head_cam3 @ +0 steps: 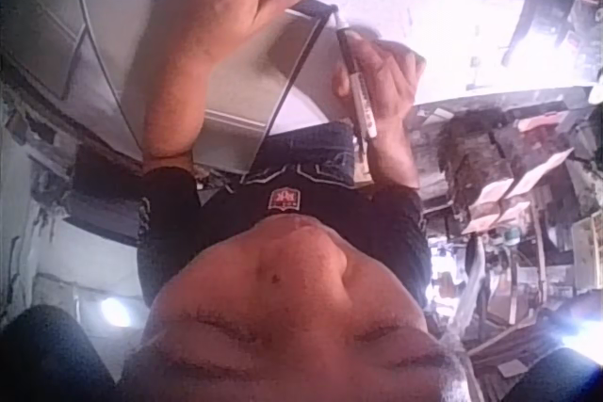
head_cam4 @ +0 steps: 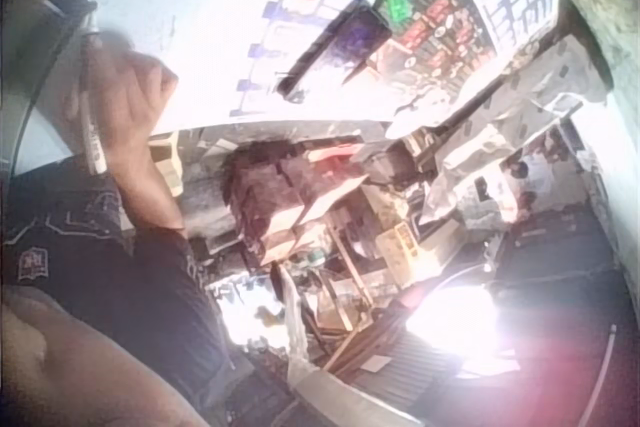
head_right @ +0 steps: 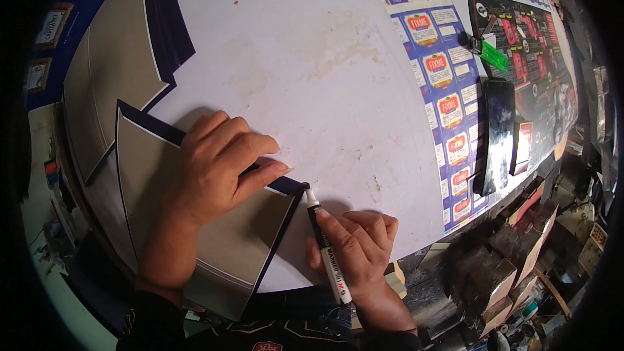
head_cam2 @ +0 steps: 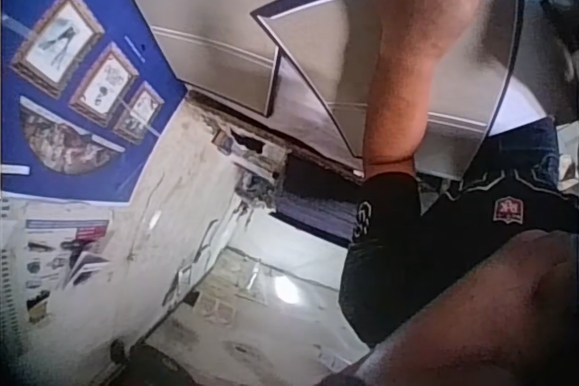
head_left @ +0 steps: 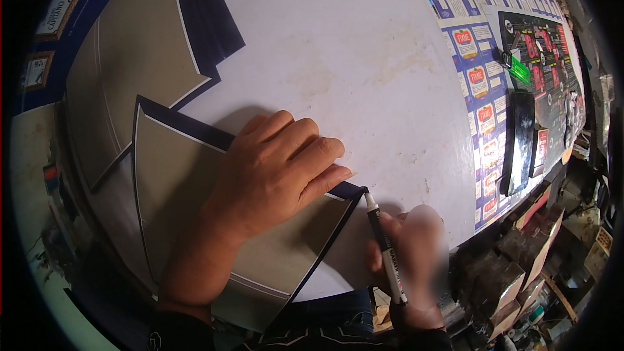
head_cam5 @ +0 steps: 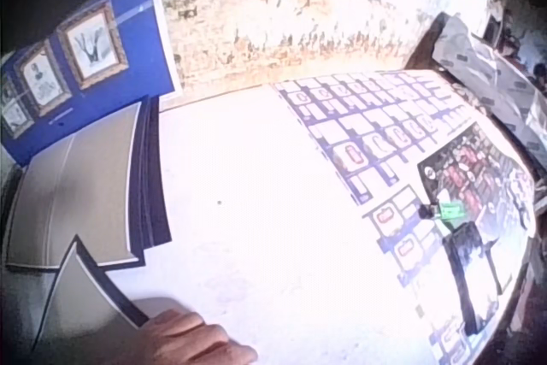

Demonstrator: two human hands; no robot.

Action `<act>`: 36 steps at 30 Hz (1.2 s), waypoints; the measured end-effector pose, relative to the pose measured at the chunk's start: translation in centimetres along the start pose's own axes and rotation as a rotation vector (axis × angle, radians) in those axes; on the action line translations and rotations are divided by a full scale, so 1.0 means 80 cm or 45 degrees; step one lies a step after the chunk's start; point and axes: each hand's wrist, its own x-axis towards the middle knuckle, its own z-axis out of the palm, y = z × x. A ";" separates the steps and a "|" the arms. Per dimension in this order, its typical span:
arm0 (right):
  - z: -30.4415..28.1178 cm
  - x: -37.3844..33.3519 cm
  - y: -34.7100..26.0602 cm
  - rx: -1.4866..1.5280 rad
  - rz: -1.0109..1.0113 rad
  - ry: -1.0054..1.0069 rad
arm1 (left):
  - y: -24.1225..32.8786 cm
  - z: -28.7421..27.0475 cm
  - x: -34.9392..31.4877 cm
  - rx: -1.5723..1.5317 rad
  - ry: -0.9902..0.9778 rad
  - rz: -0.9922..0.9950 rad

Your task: The person wipes the exterior of paper folders with a cloth, opens them to use a marker on the interior edges, and stacks them together.

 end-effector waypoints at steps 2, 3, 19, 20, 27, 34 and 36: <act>-0.002 -0.002 0.000 0.030 -0.045 -0.028 | 0.001 0.000 0.000 0.000 0.000 -0.001; -0.003 -0.001 0.000 0.030 -0.044 -0.027 | 0.001 0.000 0.001 -0.002 0.000 -0.001; -0.001 0.004 -0.003 0.009 -0.059 -0.043 | 0.001 -0.001 0.000 0.005 0.000 0.000; -0.001 0.005 -0.004 -0.001 -0.044 -0.034 | 0.001 -0.002 0.001 0.009 -0.002 -0.002; -0.001 0.004 -0.004 -0.002 -0.059 -0.065 | 0.001 -0.001 0.000 0.005 -0.002 -0.001; -0.001 0.003 -0.004 -0.002 -0.024 -0.068 | 0.002 -0.002 0.000 0.013 -0.016 -0.011; -0.001 0.005 -0.005 -0.023 -0.127 -0.125 | 0.001 -0.003 -0.001 0.061 -0.065 -0.010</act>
